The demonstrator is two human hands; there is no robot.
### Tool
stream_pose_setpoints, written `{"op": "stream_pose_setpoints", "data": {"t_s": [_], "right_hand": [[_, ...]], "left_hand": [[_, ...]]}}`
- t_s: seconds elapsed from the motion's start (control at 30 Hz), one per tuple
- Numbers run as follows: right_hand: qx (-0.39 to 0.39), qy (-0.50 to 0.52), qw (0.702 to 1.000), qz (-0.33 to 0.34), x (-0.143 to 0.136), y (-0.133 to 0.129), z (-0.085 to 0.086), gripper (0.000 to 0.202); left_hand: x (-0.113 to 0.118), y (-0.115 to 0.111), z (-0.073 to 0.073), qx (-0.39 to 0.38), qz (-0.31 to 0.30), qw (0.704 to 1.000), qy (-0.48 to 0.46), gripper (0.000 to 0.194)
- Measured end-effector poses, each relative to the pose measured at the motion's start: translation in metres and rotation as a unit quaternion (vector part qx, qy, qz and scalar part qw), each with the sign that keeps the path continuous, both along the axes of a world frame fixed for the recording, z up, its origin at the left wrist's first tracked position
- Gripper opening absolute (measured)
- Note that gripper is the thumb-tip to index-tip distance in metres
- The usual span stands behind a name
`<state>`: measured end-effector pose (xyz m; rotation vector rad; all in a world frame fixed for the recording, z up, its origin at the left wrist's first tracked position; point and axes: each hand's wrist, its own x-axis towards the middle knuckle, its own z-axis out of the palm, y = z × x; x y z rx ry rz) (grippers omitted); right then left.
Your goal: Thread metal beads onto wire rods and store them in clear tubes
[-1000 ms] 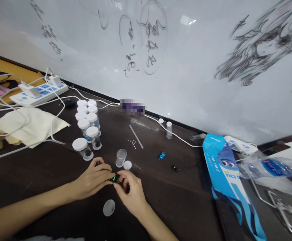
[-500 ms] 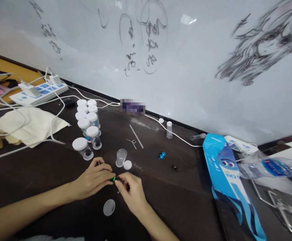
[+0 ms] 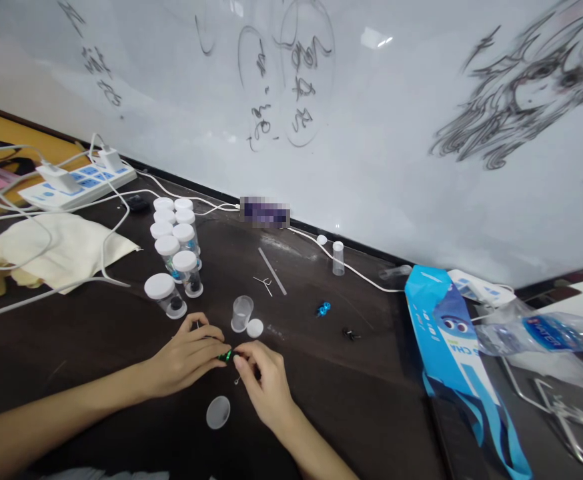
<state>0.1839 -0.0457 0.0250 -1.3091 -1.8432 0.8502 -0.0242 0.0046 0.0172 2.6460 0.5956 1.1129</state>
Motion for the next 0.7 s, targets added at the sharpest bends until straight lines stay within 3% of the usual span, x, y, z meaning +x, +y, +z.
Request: {"op": "stream_pose_setpoints", "data": {"t_s": [0.33,0.7], "right_hand": [[-0.004,-0.002,1.000,0.007,-0.0014,0.0017,0.0021,0.028],[0.008,0.014,1.000,0.008,0.0022,-0.0015,-0.0009,0.024]], "left_hand": [[0.0008,-0.0008,0.0037,0.001,0.005,1.000,-0.001,0.014],[0.0002,-0.0003,-0.0010,-0.005,-0.003,1.000,0.002,0.015]]}}
